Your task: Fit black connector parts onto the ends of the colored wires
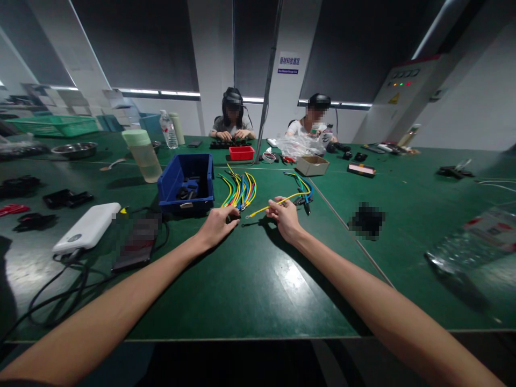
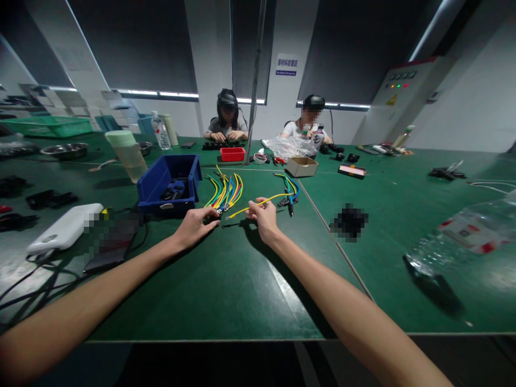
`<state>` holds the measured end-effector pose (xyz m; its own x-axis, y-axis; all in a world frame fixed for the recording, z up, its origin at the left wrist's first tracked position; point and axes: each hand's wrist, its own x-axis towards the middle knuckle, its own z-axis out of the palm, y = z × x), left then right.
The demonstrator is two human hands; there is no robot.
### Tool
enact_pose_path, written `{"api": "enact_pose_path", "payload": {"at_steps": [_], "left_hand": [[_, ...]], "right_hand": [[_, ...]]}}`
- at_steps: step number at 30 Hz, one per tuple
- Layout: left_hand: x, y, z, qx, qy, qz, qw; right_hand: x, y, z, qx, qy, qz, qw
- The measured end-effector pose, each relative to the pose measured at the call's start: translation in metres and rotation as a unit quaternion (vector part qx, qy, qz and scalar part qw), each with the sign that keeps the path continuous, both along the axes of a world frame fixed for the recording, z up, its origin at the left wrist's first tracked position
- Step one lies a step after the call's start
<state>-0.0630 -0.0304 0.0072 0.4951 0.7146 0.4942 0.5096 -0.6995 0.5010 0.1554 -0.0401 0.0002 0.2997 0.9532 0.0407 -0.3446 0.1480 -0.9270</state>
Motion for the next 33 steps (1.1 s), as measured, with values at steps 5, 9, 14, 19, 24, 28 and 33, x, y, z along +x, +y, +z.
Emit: {"api": "enact_pose_path", "payload": {"at_steps": [5,9,14,19,24,28,33], "left_hand": [[0.0003,-0.003,0.004,-0.03,-0.015,0.005,0.999],[-0.0002,-0.0026,0.0055,-0.047,-0.017,0.004,0.999],[-0.0007,-0.0008,0.0052,-0.054,-0.021,0.002,0.998],[-0.0005,-0.0004,0.0036,-0.054,-0.027,0.011,0.998],[-0.0011,-0.0016,0.0048,-0.027,-0.026,0.034,0.999],[-0.0007,-0.0021,0.0071,-0.014,-0.038,0.019,0.999],[0.0003,-0.0021,0.0082,-0.005,-0.043,0.023,0.999]], "right_hand": [[-0.0003,-0.0012,0.0004,0.004,-0.006,0.0,1.0],[-0.0005,-0.0022,0.0011,0.01,-0.019,0.001,1.0],[-0.001,-0.0032,0.0016,0.007,-0.028,0.001,1.0],[-0.0012,-0.0037,0.0016,0.01,-0.035,0.001,0.999],[-0.001,-0.0033,0.0013,0.009,-0.038,-0.001,0.999],[-0.0011,-0.0031,0.0013,0.009,-0.041,-0.001,0.999],[-0.0016,-0.0044,0.0033,0.003,-0.034,-0.001,0.999]]}}
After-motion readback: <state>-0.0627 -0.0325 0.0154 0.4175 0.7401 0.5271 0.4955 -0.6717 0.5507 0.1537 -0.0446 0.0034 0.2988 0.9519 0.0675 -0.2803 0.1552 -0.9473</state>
